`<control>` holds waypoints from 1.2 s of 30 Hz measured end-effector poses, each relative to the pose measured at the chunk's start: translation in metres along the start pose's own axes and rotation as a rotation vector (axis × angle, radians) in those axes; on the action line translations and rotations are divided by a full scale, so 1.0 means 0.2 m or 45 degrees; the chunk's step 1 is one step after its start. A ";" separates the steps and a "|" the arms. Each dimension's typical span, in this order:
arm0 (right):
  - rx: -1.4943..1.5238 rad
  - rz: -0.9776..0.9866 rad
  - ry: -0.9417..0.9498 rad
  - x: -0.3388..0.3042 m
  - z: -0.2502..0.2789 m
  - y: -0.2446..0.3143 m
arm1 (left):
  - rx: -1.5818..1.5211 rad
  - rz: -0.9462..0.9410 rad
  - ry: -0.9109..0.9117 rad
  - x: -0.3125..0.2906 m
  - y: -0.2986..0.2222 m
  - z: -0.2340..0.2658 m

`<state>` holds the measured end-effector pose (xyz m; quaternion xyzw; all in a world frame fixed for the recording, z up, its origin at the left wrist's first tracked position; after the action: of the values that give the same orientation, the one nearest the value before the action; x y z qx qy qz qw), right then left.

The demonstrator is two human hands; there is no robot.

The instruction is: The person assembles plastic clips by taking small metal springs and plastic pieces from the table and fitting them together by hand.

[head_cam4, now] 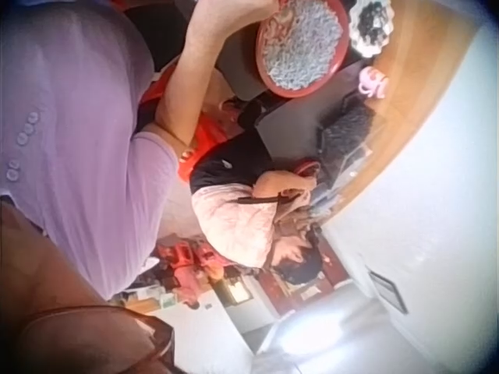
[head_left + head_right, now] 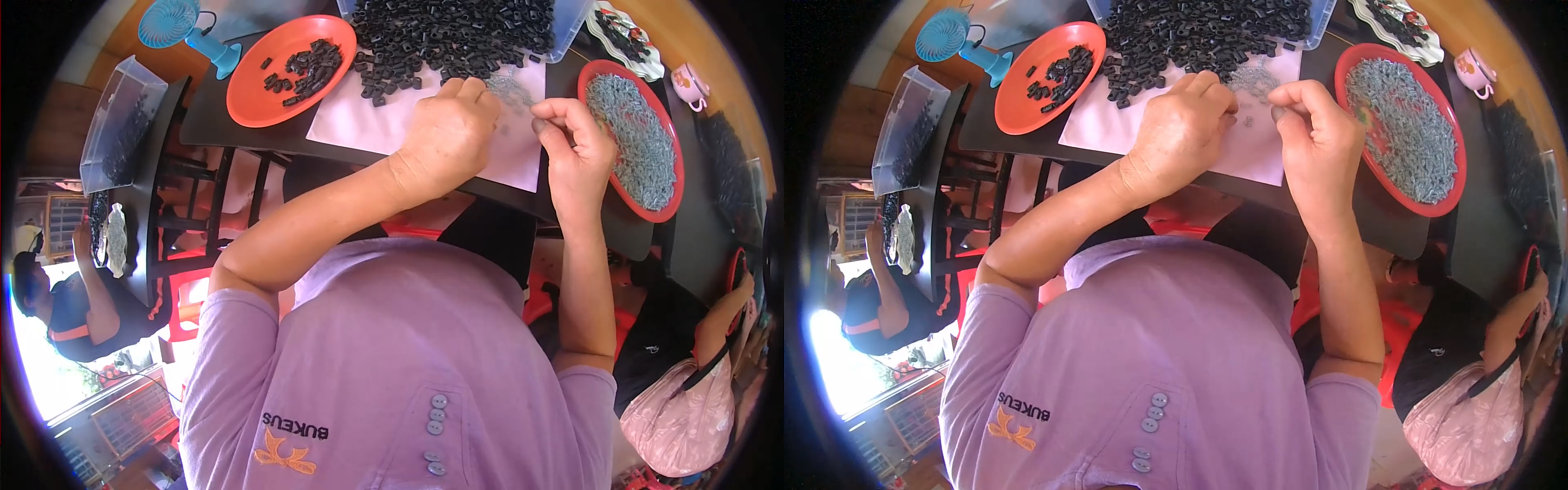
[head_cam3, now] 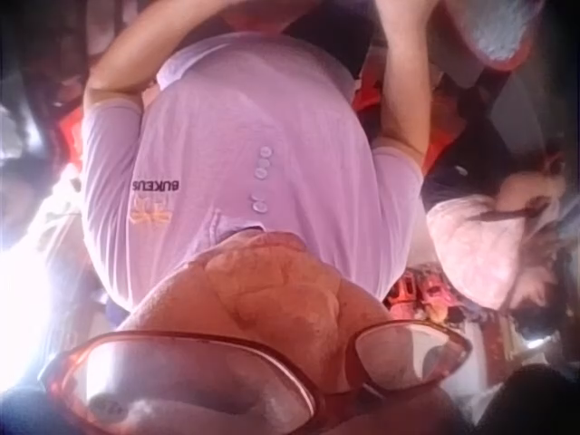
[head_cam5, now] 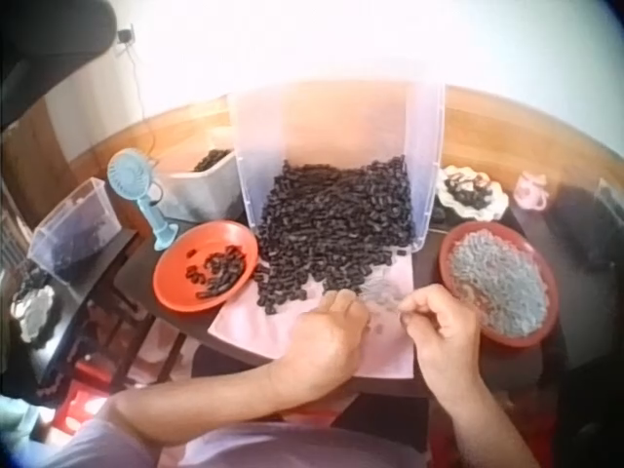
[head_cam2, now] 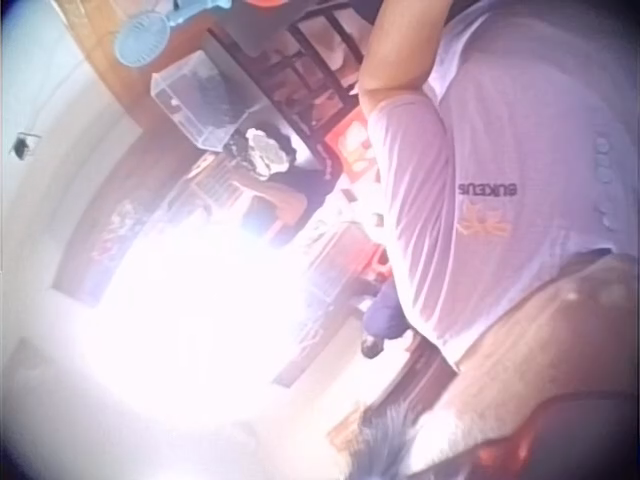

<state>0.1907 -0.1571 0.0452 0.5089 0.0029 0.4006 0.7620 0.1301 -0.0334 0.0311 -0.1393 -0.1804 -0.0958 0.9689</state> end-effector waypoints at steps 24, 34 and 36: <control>0.921 -0.234 0.199 0.04 -0.14 -0.09 | -1.244 0.194 -0.096 -0.04 0.10 0.06; 0.800 -0.180 0.142 0.04 -0.16 -0.03 | -1.535 0.616 0.168 -0.08 0.17 -0.01; 0.773 -0.141 0.132 0.04 -0.16 -0.03 | -1.584 0.655 0.181 -0.09 0.19 -0.03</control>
<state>0.1865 -0.1288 0.0286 0.6911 0.1889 0.3649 0.5947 0.1245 0.0023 0.0101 -0.7031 0.0113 0.0428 0.7097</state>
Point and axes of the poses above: each hand's wrist, its own x-axis towards the middle knuckle, its own z-axis out of the back of the hand, y = z × x, the point moved 9 cm from there along x, towards the middle knuckle, and after that the axes turned 15 degrees about y, right-handed, at the moved point
